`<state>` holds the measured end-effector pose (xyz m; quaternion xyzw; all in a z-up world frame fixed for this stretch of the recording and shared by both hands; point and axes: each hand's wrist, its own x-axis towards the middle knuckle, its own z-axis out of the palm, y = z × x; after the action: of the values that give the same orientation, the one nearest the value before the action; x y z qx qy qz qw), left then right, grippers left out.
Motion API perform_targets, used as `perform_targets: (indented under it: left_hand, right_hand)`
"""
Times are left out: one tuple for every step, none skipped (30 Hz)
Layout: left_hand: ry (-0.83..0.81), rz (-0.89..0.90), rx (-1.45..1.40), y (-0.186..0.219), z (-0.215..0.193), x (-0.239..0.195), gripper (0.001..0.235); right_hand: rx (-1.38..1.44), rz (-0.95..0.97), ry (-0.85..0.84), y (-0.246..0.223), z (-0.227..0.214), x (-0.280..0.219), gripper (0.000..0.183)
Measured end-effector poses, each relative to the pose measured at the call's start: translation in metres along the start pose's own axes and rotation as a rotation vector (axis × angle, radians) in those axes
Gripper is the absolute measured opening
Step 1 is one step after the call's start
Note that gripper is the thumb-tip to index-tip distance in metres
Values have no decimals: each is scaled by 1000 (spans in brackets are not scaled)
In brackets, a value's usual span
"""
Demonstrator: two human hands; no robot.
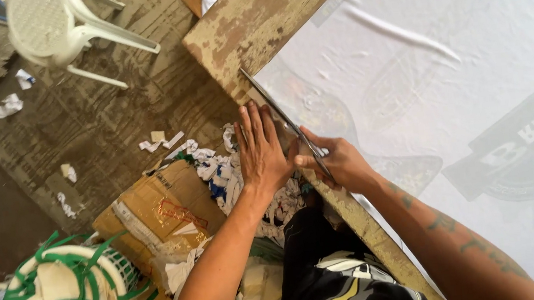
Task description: Cutting a piece of printed fabric with large scissors, then folding and marking it with a ruler and chalk.
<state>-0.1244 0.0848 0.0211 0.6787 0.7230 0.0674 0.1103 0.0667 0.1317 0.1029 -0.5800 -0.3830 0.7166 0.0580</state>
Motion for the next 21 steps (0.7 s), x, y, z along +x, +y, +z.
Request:
perform_targets:
  left_hand:
    - [33, -1, 12, -1, 5, -11, 100]
    - [78, 13, 22, -2, 12, -10, 95]
    - [95, 18, 31, -14, 23, -14, 95]
    - [99, 49, 11, -22, 34, -25, 60]
    - [102, 79, -9, -30, 48, -35, 31]
    - [83, 91, -13, -10, 4, -42, 31]
    - [-243, -261, -311, 10, -43, -47, 35]
    - [-577, -600, -605, 31, -93, -49, 39]
    - [-599, -578, -605, -18, -25, -91, 39]
    - [-747, -425, -304, -68, 19, -147, 30]
    - [-867, -255, 0, -125, 38, -204, 34]
    - [-882, -240, 7, -165, 41, -255, 34]
    - [-995, -631, 80, -202, 31, -305, 44]
    - [-1058, -1015, 166, -239, 8, -340, 63]
    - [-1059, -983, 180, -252, 6, -361, 63]
    - [-974, -1205, 324, -267, 5, -385, 67]
    - [-867, -1418, 467, -283, 5, -409, 72]
    - [-873, -1398, 484, -268, 8, -409, 72]
    - [-732, -1050, 350, -252, 12, -410, 69]
    - [-593, -683, 212, -236, 25, -400, 67]
    - [-608, -643, 218, -181, 29, -373, 67]
  right_hand:
    - [-187, -18, -9, -1, 4, -5, 79]
    - [-371, -51, 1, -7, 5, -5, 78]
    - [-370, -70, 4, -17, 4, -30, 78]
    - [-439, -40, -9, -21, 3, -62, 86]
    - [-508, -8, -22, -23, 2, -92, 94]
    - [-493, 8, -18, 8, -11, -114, 94]
    - [-421, 39, 45, 40, -23, -136, 95]
    - [-350, 69, 124, 70, -39, -159, 98]
    - [-336, 85, 145, 114, -53, -181, 98]
    - [-76, -34, 366, 161, -66, -214, 92]
    - [180, -159, 589, 208, -77, -250, 89]
    - [192, -145, 602, 245, -88, -274, 89]
    - [164, -77, 883, 281, -99, -299, 83]
    - [142, -7, 1176, 314, -108, -326, 77]
    - [160, 1, 1202, 349, -120, -348, 77]
    - [144, -34, 1324, 388, -132, -368, 70]
    - [124, -67, 1446, 428, -143, -389, 65]
    - [133, -48, 1461, 454, -155, -400, 65]
    - [135, 53, 1510, 481, -168, -411, 51]
    - [141, 164, 1575, 512, -177, -424, 39]
    - [155, 192, 1606, 539, -181, -432, 39]
